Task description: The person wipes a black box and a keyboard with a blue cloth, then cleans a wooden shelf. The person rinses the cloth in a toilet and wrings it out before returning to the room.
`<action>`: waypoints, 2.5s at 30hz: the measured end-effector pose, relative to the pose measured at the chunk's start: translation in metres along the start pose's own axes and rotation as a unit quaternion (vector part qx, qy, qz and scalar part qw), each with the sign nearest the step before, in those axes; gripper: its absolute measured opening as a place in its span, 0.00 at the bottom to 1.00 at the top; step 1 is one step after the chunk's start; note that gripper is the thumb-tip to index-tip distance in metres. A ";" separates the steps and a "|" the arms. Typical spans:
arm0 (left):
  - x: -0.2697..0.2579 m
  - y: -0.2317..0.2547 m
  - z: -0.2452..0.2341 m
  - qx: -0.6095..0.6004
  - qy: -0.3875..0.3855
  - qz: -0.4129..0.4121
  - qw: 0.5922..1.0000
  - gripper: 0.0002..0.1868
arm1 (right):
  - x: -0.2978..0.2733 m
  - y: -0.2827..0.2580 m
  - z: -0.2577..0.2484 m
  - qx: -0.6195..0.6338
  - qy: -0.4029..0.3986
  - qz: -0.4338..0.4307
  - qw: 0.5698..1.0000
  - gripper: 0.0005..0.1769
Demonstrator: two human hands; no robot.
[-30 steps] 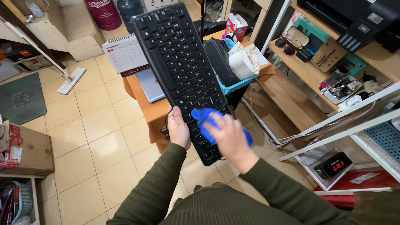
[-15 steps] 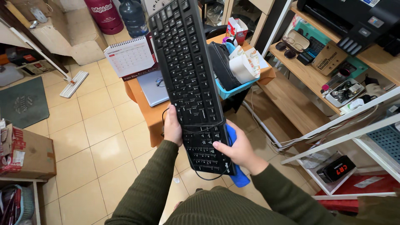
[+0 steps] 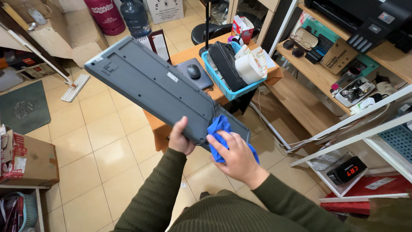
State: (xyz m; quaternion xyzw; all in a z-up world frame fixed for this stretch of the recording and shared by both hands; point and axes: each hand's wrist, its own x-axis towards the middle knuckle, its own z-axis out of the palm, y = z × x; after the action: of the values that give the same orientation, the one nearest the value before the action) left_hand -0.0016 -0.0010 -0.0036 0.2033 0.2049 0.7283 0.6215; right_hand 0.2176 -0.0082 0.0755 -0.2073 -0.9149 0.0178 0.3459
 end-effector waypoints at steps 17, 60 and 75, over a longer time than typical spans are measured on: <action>-0.018 0.045 -0.001 0.076 0.079 -0.044 0.993 0.31 | 0.062 0.091 -0.051 0.067 0.188 0.117 0.973 0.37; 0.016 0.047 -0.024 0.075 0.011 0.092 0.993 0.47 | -0.010 0.057 -0.029 0.083 -0.242 0.004 0.967 0.22; -0.012 0.045 -0.039 0.121 0.095 0.123 0.980 0.42 | -0.118 0.087 0.061 0.077 -0.220 0.322 0.917 0.37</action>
State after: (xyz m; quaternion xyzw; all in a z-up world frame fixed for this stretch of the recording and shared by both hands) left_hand -0.0580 -0.0211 -0.0120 0.2305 0.3233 0.7849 0.4758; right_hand 0.2899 0.0320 -0.0600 -0.4546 -0.8472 0.2441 0.1265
